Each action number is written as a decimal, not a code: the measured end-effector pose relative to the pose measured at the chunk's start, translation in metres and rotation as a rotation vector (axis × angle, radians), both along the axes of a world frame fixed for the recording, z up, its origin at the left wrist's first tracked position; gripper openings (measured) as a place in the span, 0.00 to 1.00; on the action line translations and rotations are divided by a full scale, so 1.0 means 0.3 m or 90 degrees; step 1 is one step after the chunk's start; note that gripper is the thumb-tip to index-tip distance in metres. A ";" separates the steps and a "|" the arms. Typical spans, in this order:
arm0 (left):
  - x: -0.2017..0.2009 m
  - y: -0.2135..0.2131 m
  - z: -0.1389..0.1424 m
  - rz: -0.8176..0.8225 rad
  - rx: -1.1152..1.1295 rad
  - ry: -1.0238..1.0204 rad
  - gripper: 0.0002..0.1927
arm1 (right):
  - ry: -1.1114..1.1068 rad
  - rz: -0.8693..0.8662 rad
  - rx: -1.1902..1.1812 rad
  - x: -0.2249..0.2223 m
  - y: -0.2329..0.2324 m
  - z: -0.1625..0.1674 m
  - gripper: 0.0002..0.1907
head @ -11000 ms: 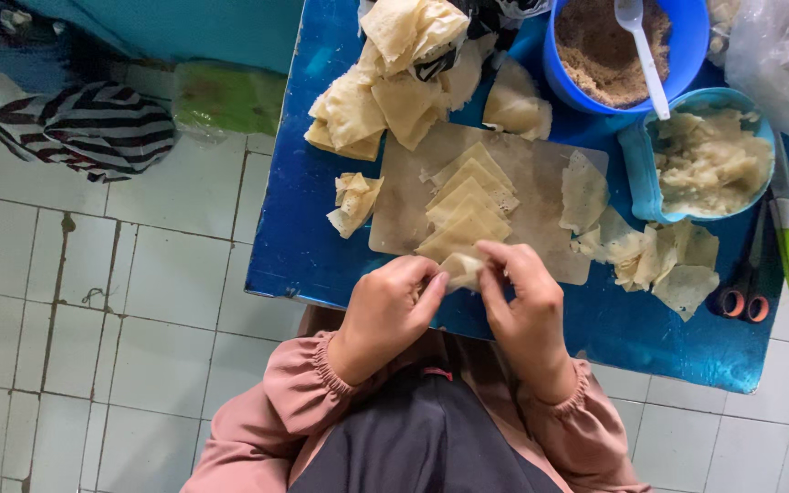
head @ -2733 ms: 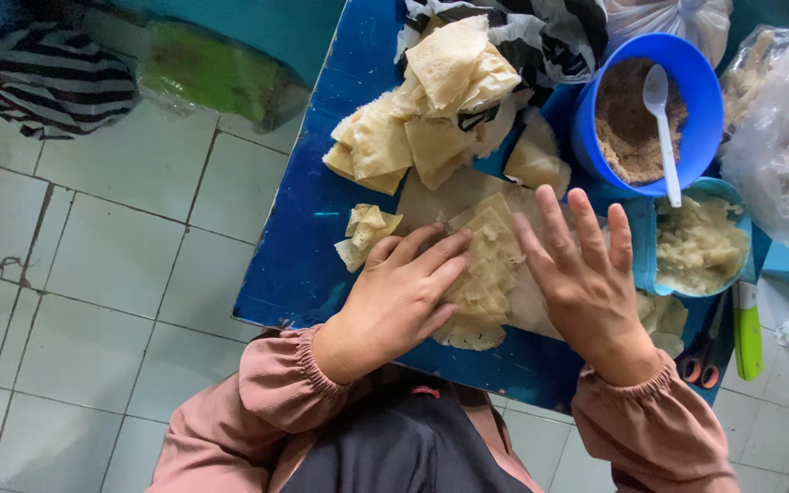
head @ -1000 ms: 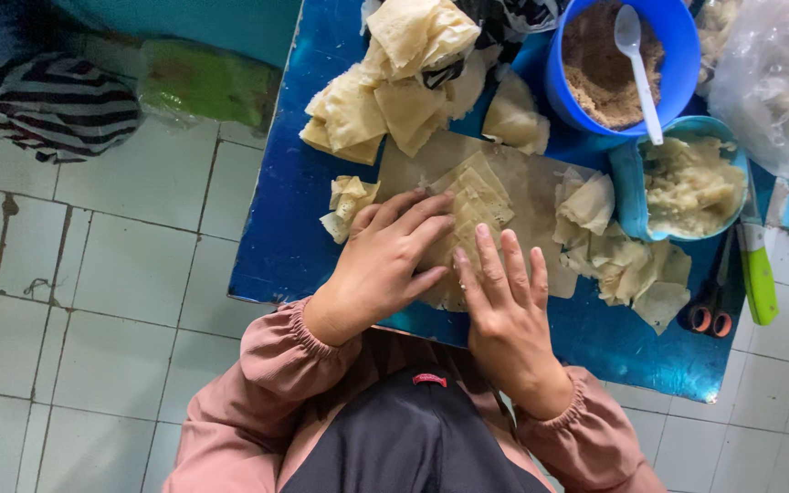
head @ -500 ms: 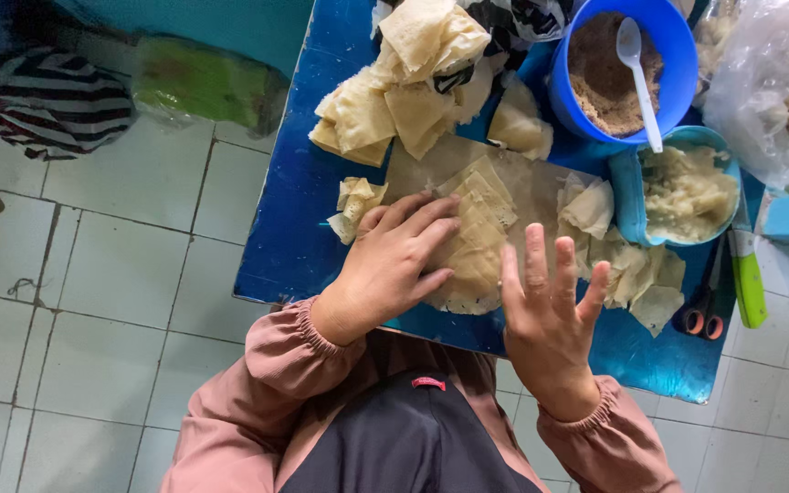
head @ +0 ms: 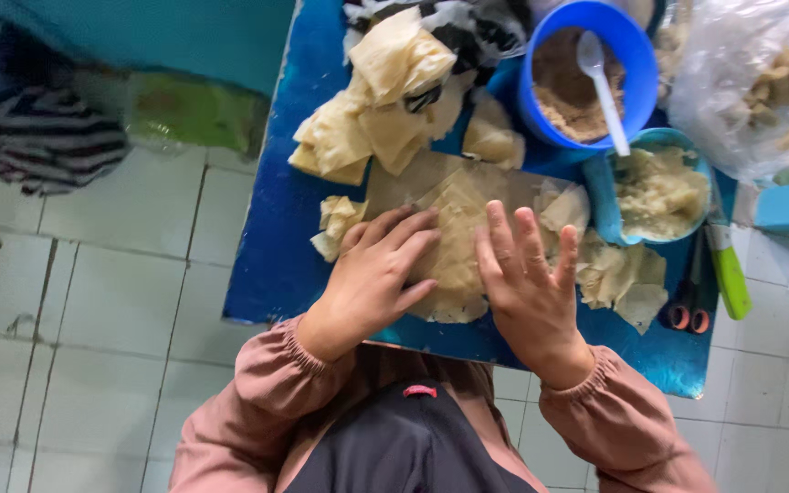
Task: The person sits at a low table and folds thin square pastry wrappers around a portion of filling, pinching them closed into small rolls by hand. They use a spoon to scoop brown filling from a bowl onto a wrapper, fold the wrapper over it, and place the finished roll into a plastic bag with other completed rolls.
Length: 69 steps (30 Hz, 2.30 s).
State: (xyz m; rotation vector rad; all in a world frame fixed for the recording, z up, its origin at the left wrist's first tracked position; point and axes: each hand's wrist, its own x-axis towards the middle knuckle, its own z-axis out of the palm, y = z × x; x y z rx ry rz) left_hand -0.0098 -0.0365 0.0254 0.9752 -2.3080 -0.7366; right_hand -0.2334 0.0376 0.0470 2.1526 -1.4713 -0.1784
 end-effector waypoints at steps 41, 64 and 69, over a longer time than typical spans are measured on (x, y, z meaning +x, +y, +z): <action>0.003 -0.008 -0.012 -0.019 -0.008 -0.023 0.32 | -0.708 0.062 0.104 0.029 0.070 -0.071 0.35; 0.015 0.041 0.013 0.026 -0.065 0.073 0.29 | -1.280 -0.123 0.249 -0.011 0.211 0.047 0.43; -0.063 0.214 0.009 0.113 0.038 0.241 0.17 | -1.288 -0.165 0.200 -0.031 0.232 0.103 0.44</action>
